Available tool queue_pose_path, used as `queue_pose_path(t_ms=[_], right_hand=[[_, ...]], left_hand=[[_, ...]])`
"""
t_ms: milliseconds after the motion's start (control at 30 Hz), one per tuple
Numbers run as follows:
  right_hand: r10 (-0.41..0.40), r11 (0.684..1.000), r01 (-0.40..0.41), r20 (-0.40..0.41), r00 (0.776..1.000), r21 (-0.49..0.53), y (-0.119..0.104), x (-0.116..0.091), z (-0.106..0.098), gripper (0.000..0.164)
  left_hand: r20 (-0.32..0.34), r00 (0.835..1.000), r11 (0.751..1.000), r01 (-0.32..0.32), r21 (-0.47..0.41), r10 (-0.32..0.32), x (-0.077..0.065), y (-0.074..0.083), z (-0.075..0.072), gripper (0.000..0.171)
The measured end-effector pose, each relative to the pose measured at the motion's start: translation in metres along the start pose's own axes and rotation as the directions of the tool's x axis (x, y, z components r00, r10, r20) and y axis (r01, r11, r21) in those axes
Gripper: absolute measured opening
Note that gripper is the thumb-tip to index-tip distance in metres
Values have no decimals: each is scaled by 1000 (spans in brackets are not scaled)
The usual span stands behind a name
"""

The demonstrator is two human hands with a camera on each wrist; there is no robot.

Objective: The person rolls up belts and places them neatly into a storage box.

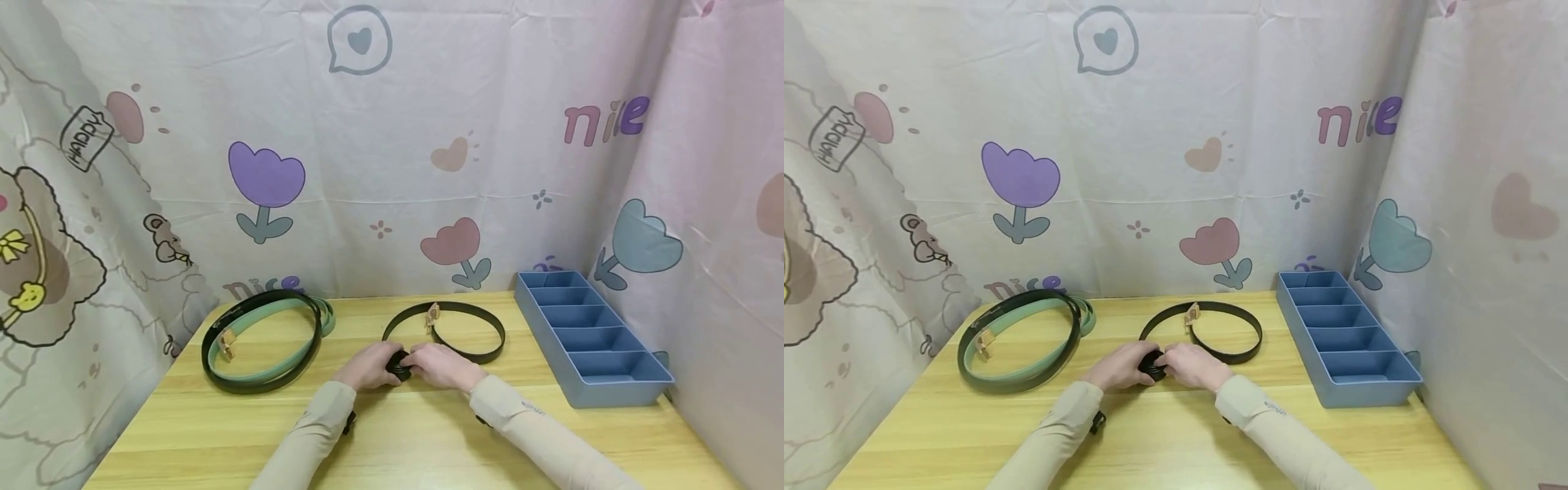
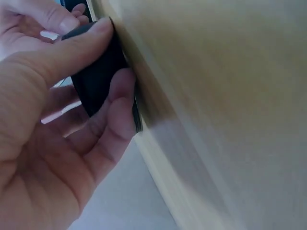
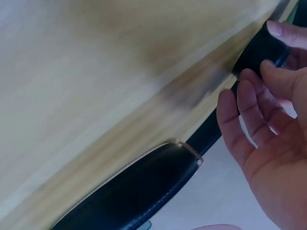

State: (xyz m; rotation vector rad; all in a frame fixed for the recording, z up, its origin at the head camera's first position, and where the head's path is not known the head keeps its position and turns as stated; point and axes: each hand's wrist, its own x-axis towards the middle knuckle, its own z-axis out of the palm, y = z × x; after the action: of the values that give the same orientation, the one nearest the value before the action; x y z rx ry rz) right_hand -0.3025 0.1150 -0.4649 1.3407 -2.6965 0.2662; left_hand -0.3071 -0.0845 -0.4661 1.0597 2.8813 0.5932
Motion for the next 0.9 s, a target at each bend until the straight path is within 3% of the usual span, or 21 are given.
queue_pose_path(t_ms=[200,300,433,533,633,767,833,900], right_hand=[[21,1000,-21,-2,1000,3,-7,3,4,14],[18,1000,-18,16,1000,25,-5,4,3,18],[-17,999,15,36,999,46,-3,4,-1,21],[-18,1000,18,29,999,19,-4,4,0,18],[-8,999,8,2,1000,-54,-11,6,3,12],[10,995,-13,-32,999,-100,-20,7,5,6],[12,997,-15,-34,999,-82,-22,8,5,9],[4,997,-5,-22,1000,-71,-19,9,4,8]], left_hand=[[-60,996,996,72,48,-69,-1,-1,0,46],[-54,998,995,35,91,-31,0,-2,0,48],[9,999,994,-32,100,32,1,-2,-2,49],[30,999,997,-14,77,12,2,0,-4,42],[-1,999,996,36,87,-36,1,2,-5,38],[-92,994,974,85,209,-67,-1,3,-2,51],[-119,991,961,84,263,-54,-2,3,-1,54],[-104,994,962,45,271,-17,-1,3,-1,49]])
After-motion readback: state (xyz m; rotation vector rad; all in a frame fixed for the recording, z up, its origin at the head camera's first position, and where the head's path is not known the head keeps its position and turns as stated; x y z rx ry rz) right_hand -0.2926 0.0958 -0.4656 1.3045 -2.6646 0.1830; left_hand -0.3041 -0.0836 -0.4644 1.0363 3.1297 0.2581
